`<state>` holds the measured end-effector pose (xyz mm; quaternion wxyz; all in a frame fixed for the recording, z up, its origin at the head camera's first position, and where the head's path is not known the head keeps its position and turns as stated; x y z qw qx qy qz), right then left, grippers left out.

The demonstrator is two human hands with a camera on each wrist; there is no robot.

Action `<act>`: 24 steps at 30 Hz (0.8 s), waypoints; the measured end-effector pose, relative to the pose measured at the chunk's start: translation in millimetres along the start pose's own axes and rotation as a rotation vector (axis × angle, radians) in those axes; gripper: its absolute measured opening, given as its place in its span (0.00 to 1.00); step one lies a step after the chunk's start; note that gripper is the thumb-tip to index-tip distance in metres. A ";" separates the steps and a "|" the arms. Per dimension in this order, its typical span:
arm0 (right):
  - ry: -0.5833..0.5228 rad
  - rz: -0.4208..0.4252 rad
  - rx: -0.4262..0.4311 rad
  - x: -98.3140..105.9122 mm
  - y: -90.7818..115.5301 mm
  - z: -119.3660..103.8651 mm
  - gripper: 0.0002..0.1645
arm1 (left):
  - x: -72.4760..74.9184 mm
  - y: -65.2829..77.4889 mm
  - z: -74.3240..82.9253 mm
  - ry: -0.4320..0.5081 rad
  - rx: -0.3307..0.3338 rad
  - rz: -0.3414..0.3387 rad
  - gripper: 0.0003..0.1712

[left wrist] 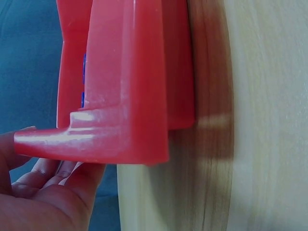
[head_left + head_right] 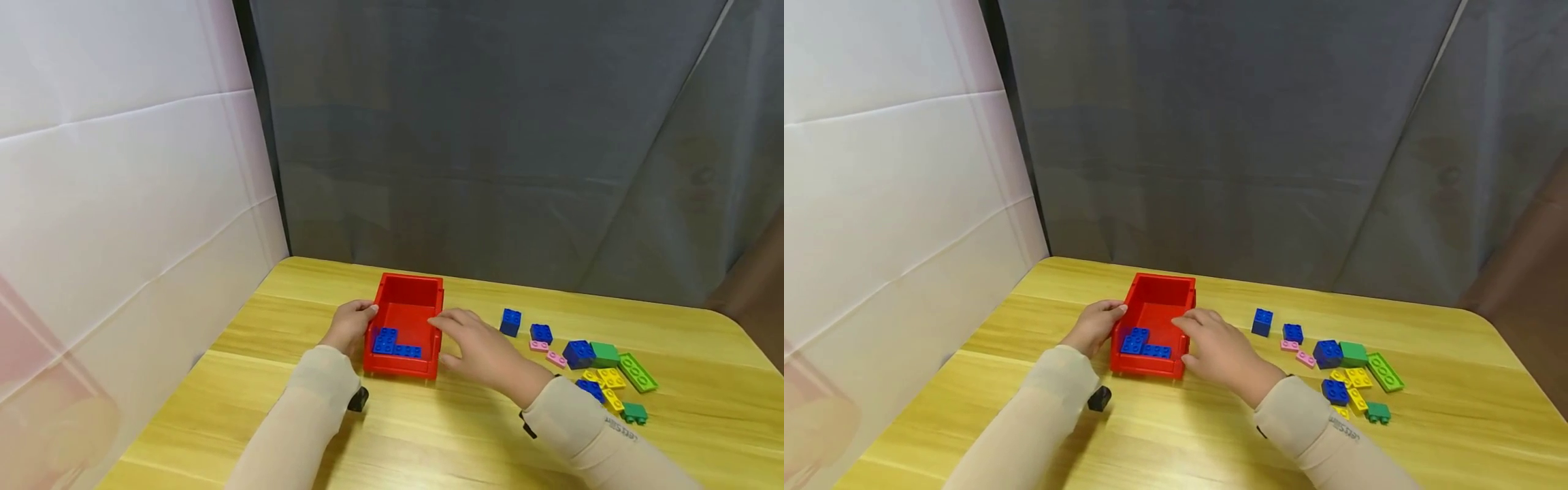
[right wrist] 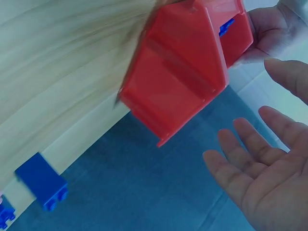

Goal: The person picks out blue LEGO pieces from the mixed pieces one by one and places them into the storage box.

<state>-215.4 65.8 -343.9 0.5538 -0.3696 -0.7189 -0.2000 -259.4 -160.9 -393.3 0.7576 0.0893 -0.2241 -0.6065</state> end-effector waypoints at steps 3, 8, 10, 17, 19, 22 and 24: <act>0.026 0.006 -0.002 1.6 8.2 5.6 0.36 | -0.4 -0.4 0.1 -0.004 0.009 0.002 0.21; 0.049 0.004 0.002 4.2 20.1 15.4 0.36 | -0.6 -0.4 -0.4 -0.005 -0.004 0.000 0.21; 0.052 0.000 0.004 4.6 24.1 19.3 0.35 | -0.5 -0.9 -0.7 -0.001 -0.005 -0.002 0.21; 0.087 0.010 0.008 8.1 38.3 34.4 0.32 | -0.4 -1.3 -1.3 0.012 -0.010 -0.014 0.21; 0.088 0.007 -0.004 8.9 42.2 39.4 0.31 | -0.2 -1.1 -1.4 0.015 -0.016 -0.017 0.21; 0.075 -0.012 -0.044 9.9 48.9 47.6 0.31 | 0.1 -1.1 -1.6 0.019 -0.012 -0.019 0.21; 0.072 -0.023 -0.068 10.0 54.0 54.4 0.30 | -0.4 -1.1 -1.2 0.016 -0.003 -0.021 0.21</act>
Point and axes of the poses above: each hand's wrist, its own y-axis away from the middle knuckle, its own x-axis out of the back of the hand, z = x × y, the point moved 2 cm from there along -y, towards the middle knuckle, and after that the axes turned 7 degrees about x, right-handed, at the moved point
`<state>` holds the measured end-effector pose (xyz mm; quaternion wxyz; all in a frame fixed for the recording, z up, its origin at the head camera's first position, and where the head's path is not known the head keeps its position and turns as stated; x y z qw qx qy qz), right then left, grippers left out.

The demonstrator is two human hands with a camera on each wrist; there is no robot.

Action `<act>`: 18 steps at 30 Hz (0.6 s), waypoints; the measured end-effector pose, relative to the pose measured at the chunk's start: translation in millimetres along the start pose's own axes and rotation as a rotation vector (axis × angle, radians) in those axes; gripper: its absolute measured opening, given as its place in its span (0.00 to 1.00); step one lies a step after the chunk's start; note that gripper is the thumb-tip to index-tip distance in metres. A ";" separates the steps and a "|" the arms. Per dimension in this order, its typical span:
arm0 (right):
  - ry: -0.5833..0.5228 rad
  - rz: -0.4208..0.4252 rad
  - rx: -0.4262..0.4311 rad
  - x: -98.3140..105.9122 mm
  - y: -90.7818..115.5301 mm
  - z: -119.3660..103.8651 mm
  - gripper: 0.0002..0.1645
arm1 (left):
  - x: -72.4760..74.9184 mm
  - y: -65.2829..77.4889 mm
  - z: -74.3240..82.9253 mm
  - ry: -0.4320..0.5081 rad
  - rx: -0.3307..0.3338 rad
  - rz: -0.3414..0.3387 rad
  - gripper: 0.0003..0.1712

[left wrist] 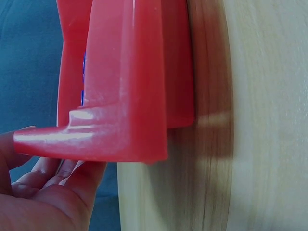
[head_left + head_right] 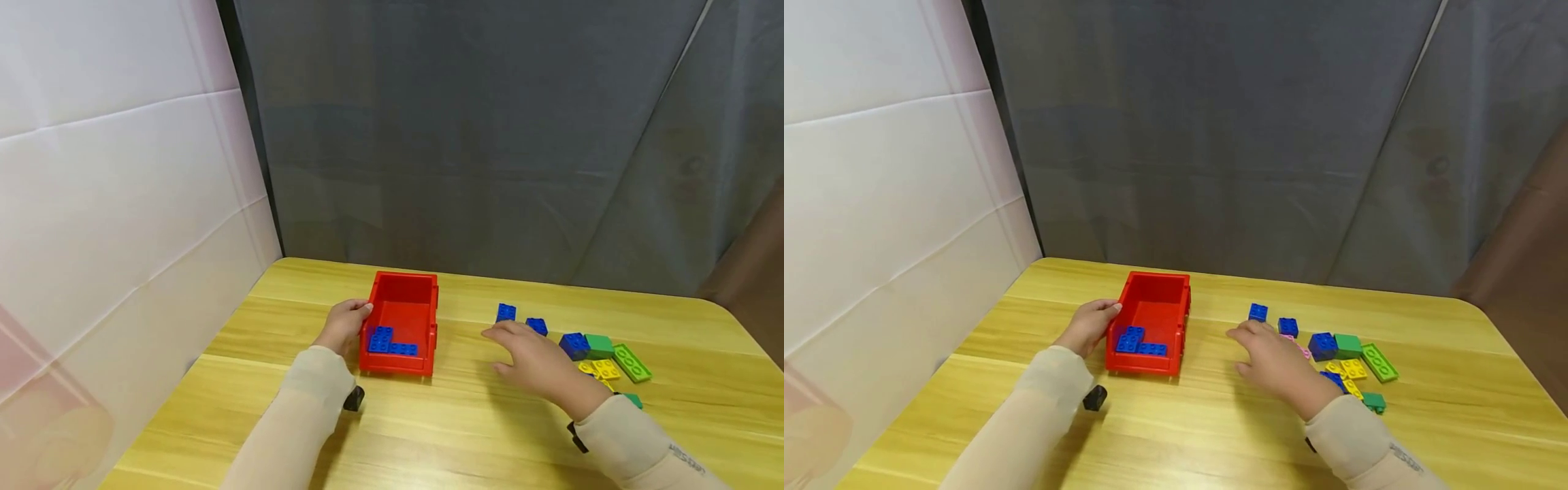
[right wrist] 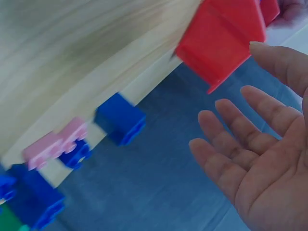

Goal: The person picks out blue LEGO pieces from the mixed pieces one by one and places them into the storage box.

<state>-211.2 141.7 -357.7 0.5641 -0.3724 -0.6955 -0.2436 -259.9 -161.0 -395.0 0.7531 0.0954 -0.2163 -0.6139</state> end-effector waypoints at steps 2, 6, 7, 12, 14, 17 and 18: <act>0.004 -0.007 -0.018 -0.4 4.6 6.7 0.30 | 0.3 -0.2 0.0 0.000 0.010 0.000 0.21; 0.020 -0.002 -0.047 -0.8 14.5 19.5 0.29 | 1.3 -0.9 0.5 -0.006 0.015 0.002 0.21; 0.021 -0.001 -0.055 -0.9 16.7 22.3 0.28 | 1.7 -1.3 0.6 -0.008 0.014 0.004 0.21; 0.041 0.008 -0.075 -3.2 23.9 34.8 0.27 | 3.9 -3.1 0.0 -0.017 0.024 0.008 0.21; 0.046 0.000 -0.088 -4.5 26.3 39.7 0.28 | 4.7 -3.4 -0.4 -0.021 0.027 0.010 0.21; 0.054 -0.020 -0.111 -5.8 30.6 46.6 0.27 | 5.8 -2.5 -1.0 -0.025 0.026 0.009 0.21; 0.052 -0.029 -0.124 -5.9 32.1 48.8 0.27 | 6.2 -2.0 -1.1 -0.026 0.023 0.010 0.21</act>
Point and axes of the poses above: each hand's wrist, its own y-axis away from the middle knuckle, its own x-axis out of the back of the hand, z = x × y, the point moved 2 cm from there along -y, towards the middle knuckle, and after that the axes turned 7 degrees about x, right-handed, at the moved point
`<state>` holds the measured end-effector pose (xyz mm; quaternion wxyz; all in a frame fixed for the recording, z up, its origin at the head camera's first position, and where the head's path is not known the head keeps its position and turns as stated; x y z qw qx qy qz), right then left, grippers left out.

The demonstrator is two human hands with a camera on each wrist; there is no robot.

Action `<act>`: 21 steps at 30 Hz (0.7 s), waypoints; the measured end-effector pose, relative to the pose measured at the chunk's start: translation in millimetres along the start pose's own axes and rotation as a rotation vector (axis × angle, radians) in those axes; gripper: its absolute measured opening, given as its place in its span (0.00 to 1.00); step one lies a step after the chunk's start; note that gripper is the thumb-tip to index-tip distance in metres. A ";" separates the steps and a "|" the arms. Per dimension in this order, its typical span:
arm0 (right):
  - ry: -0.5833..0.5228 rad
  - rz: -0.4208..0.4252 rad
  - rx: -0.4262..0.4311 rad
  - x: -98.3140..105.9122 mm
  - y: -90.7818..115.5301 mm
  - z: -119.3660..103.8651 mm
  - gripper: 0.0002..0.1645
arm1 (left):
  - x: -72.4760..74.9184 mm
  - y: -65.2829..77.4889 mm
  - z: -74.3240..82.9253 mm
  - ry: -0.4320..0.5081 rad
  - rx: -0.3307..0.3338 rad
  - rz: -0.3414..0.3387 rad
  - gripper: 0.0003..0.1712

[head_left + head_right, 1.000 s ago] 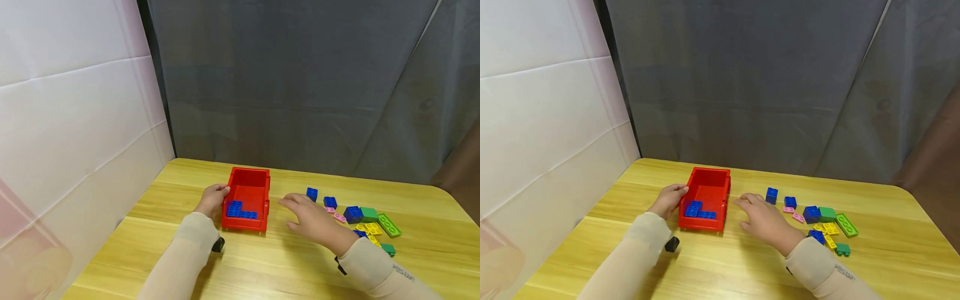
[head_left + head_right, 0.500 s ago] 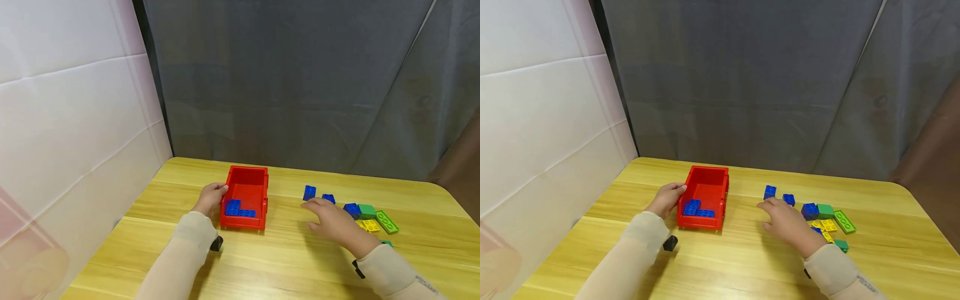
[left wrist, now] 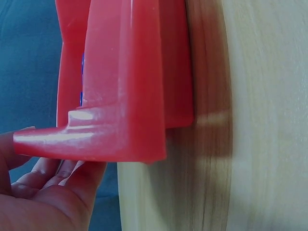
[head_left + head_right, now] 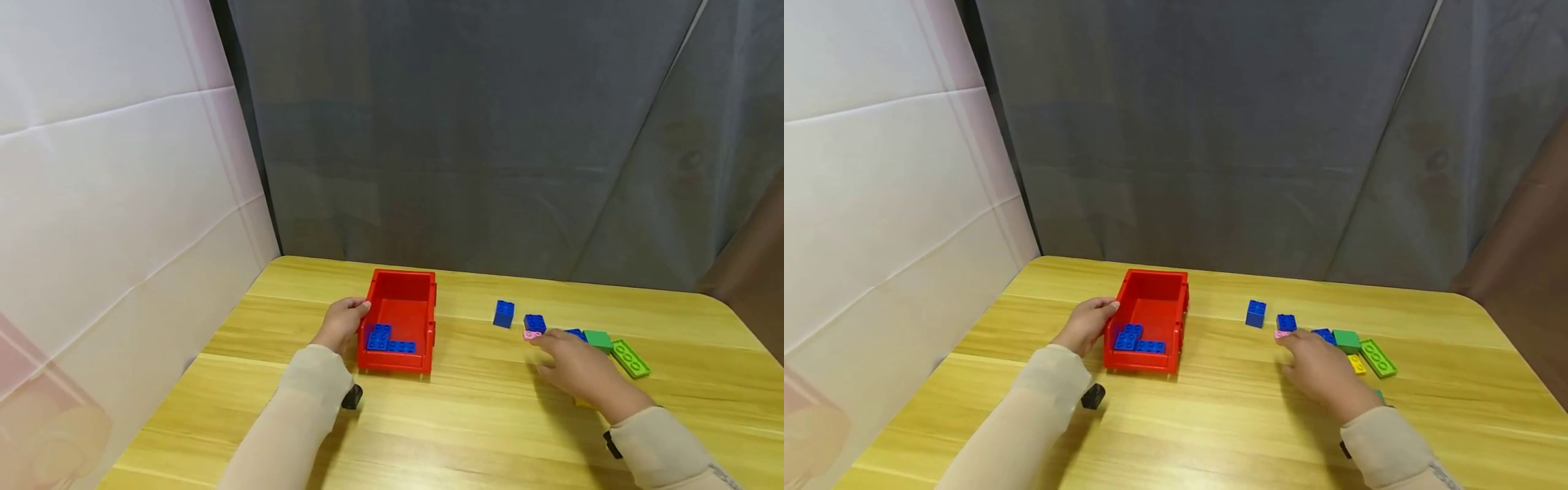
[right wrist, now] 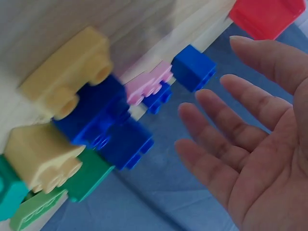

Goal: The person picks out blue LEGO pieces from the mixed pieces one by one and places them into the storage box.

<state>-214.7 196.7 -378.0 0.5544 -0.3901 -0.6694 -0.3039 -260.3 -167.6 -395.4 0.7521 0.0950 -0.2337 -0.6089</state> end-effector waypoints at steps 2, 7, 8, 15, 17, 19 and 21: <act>0.012 -0.015 -0.028 0.3 2.0 4.8 0.26 | 0.2 0.8 0.1 0.003 0.001 0.000 0.21; 0.033 -0.026 -0.075 1.7 7.4 12.7 0.26 | -0.1 1.1 1.2 0.012 -0.002 0.000 0.21; 0.037 -0.026 -0.073 1.8 8.5 13.6 0.25 | -0.2 1.1 1.3 0.013 -0.005 -0.001 0.21; 0.051 -0.046 -0.085 0.7 14.1 19.0 0.23 | 0.2 1.0 1.3 0.024 -0.012 -0.010 0.20; 0.051 -0.060 -0.097 0.4 15.3 21.0 0.23 | 0.4 0.9 1.0 0.028 -0.012 -0.012 0.20; 0.049 -0.080 -0.107 0.1 16.4 23.1 0.23 | 0.5 0.7 0.6 0.031 -0.009 -0.015 0.20; 0.054 -0.091 -0.107 -0.5 17.4 25.1 0.23 | 0.2 0.5 0.4 0.028 0.000 -0.014 0.20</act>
Point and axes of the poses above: each hand's wrist, its own y-axis away from the middle knuckle, its own x-axis out of the back of the hand, z = x × y, the point moved 2 cm from there along -y, towards the middle knuckle, and after that the axes turned 7 degrees about x, right-handed, at the moved point
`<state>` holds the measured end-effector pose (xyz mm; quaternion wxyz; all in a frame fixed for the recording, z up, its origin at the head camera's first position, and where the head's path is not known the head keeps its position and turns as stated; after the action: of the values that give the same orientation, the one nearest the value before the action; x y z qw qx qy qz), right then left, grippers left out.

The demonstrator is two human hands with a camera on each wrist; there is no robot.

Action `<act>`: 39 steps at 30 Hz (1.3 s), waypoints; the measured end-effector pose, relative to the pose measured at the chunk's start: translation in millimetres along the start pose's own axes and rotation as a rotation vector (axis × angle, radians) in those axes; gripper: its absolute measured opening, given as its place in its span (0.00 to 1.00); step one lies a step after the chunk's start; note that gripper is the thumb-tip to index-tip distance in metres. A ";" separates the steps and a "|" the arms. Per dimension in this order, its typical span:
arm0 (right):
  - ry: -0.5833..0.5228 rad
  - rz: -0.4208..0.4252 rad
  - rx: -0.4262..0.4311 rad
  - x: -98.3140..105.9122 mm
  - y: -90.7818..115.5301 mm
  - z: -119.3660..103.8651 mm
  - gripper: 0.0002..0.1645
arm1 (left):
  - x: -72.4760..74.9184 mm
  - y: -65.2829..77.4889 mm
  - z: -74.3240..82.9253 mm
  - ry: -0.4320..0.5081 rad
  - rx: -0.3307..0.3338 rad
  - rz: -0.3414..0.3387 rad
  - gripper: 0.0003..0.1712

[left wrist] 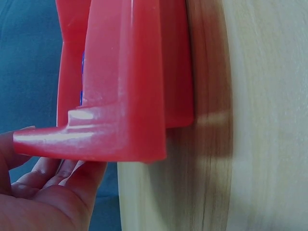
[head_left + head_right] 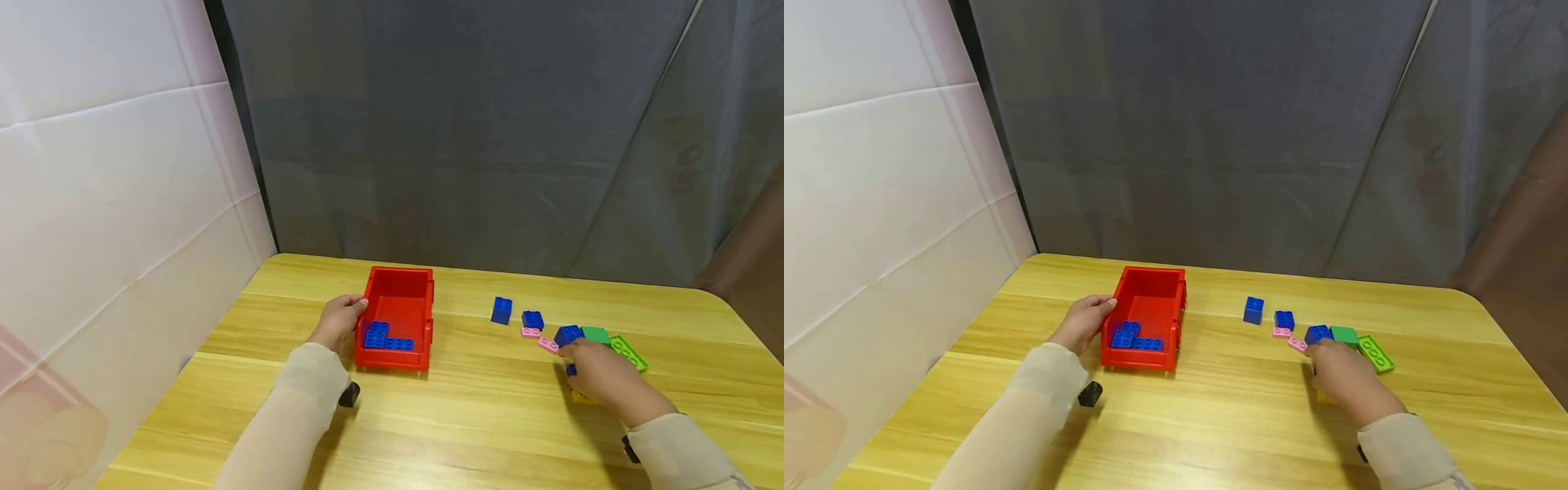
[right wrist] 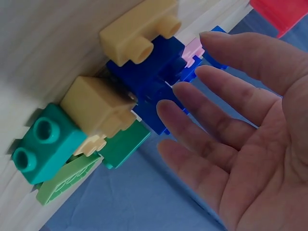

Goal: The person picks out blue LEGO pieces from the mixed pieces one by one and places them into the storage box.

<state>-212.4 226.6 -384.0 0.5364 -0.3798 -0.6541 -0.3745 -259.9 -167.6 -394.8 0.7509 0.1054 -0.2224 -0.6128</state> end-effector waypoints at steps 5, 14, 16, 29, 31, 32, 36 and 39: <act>0.007 -0.013 -0.005 -1.4 0.0 3.7 0.23 | -0.2 0.2 0.9 -0.009 0.014 0.000 0.21; 0.020 -0.024 -0.006 -4.1 1.6 7.7 0.24 | 0.2 0.1 1.9 -0.027 0.024 -0.001 0.22; 0.022 -0.025 -0.007 -4.8 1.7 8.4 0.24 | 0.2 0.1 1.9 -0.029 0.023 0.000 0.22; 0.017 -0.046 0.009 -8.5 -0.6 11.7 0.20 | 0.1 1.5 2.2 -0.041 0.019 0.009 0.21; 0.017 -0.045 0.010 -8.7 -0.7 12.1 0.20 | 0.1 1.8 2.6 -0.040 0.017 0.012 0.21; 0.018 -0.045 0.011 -8.8 -0.7 12.3 0.20 | 0.0 1.9 2.6 -0.039 0.016 0.013 0.21; 0.022 -0.044 0.011 -9.5 -0.8 12.7 0.20 | 0.0 2.3 2.8 -0.035 0.017 0.013 0.21; 0.026 -0.040 0.012 -9.8 -0.5 12.3 0.19 | -0.2 2.2 3.1 -0.035 0.023 0.011 0.21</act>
<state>-216.7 236.5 -395.4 0.5395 -0.3586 -0.6568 -0.3860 -259.5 -166.6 -391.2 0.7490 0.1021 -0.2433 -0.6078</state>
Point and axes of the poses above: each hand's wrist, its own y-axis away from the middle knuckle, its own x-axis out of the back of the hand, z = x × y, the point moved 2 cm from there along -y, towards the middle knuckle, and after that the axes turned 7 degrees about x, right-handed, at the moved point
